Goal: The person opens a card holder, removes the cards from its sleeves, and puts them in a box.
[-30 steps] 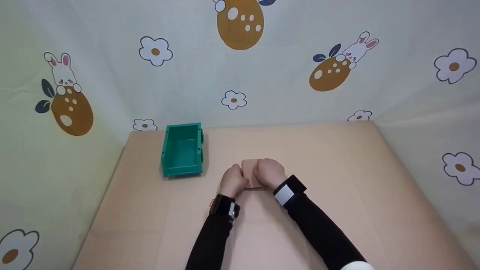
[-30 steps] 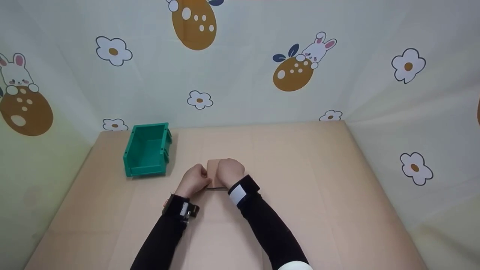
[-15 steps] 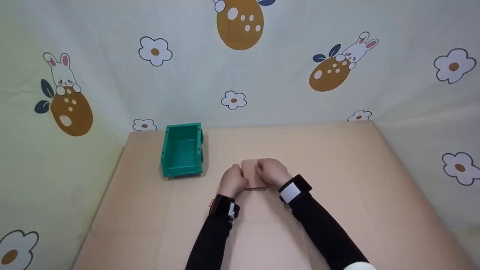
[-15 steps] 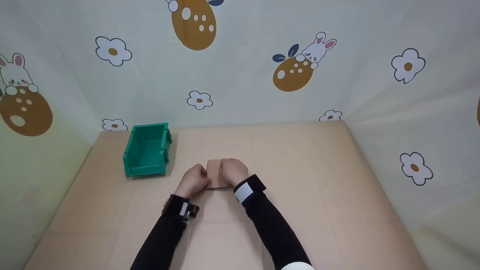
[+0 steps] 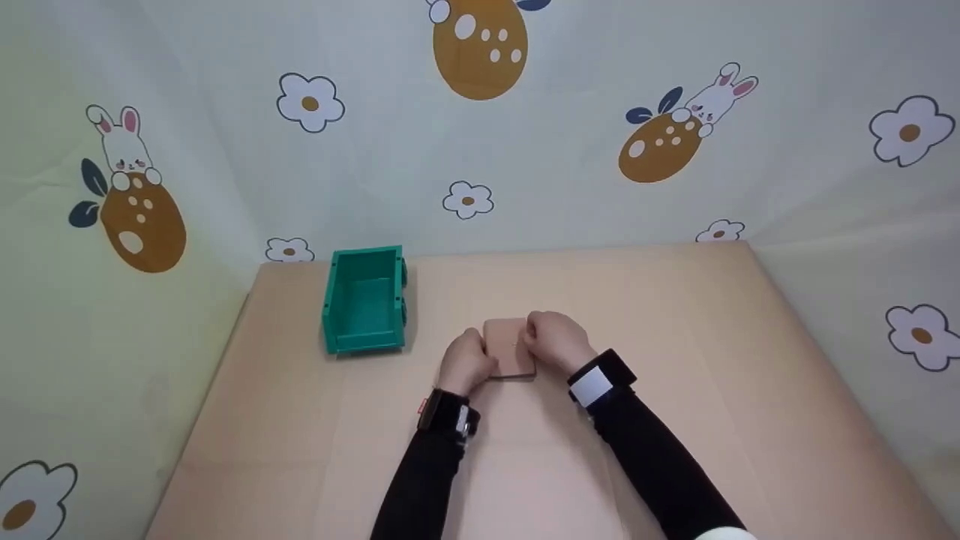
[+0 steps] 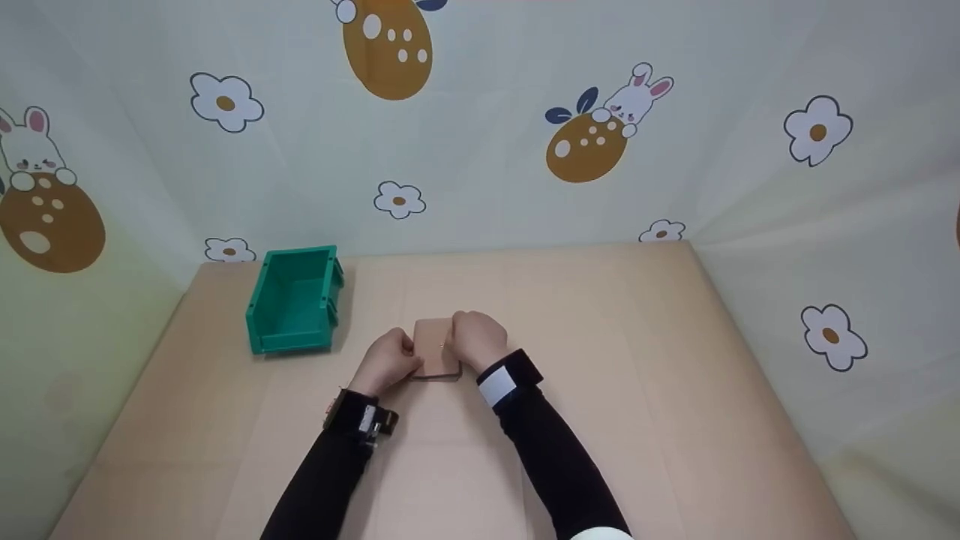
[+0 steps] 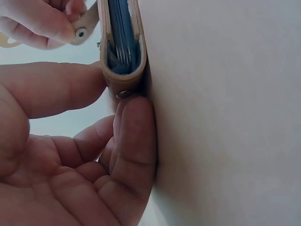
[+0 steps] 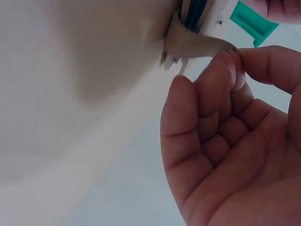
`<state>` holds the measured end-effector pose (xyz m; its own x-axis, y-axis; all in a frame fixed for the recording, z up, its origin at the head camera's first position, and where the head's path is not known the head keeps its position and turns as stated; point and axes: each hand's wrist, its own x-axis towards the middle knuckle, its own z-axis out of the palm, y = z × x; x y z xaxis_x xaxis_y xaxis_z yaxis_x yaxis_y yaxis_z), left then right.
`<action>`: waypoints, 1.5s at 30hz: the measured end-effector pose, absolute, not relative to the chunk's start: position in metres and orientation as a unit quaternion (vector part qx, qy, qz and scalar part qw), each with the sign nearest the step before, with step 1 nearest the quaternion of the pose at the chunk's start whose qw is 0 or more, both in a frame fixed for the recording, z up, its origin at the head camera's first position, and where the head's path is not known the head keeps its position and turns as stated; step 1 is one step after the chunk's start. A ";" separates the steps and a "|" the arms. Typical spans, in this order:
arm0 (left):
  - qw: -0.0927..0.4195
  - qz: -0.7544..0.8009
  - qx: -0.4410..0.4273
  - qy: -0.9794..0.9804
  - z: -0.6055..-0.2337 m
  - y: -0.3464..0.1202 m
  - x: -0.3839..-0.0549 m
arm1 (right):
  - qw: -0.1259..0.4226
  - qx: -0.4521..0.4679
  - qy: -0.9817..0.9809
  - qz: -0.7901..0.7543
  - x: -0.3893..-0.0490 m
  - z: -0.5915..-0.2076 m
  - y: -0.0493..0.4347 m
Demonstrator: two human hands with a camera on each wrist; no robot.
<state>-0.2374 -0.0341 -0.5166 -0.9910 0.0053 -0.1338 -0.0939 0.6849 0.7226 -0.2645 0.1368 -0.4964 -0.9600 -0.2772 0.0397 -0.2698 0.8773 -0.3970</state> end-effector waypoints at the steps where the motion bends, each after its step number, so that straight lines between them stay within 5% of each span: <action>1: 0.065 0.396 -0.027 0.915 -0.517 -0.034 -0.238 | 0.009 -0.136 0.970 -0.203 -0.265 -0.496 0.139; 31: 0.088 0.399 -0.048 0.911 -0.517 -0.032 -0.238 | 0.028 -0.087 0.978 -0.187 -0.269 -0.503 0.172; 45: 0.057 0.396 -0.021 0.916 -0.517 -0.034 -0.236 | 0.060 -0.092 0.977 -0.184 -0.267 -0.505 0.175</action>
<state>-0.2364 -0.0341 -0.5173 -0.9926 0.0070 -0.1215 -0.0837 0.6858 0.7230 -0.2669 0.1749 -0.5048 -0.9758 -0.2025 -0.0827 -0.1586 0.9154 -0.3701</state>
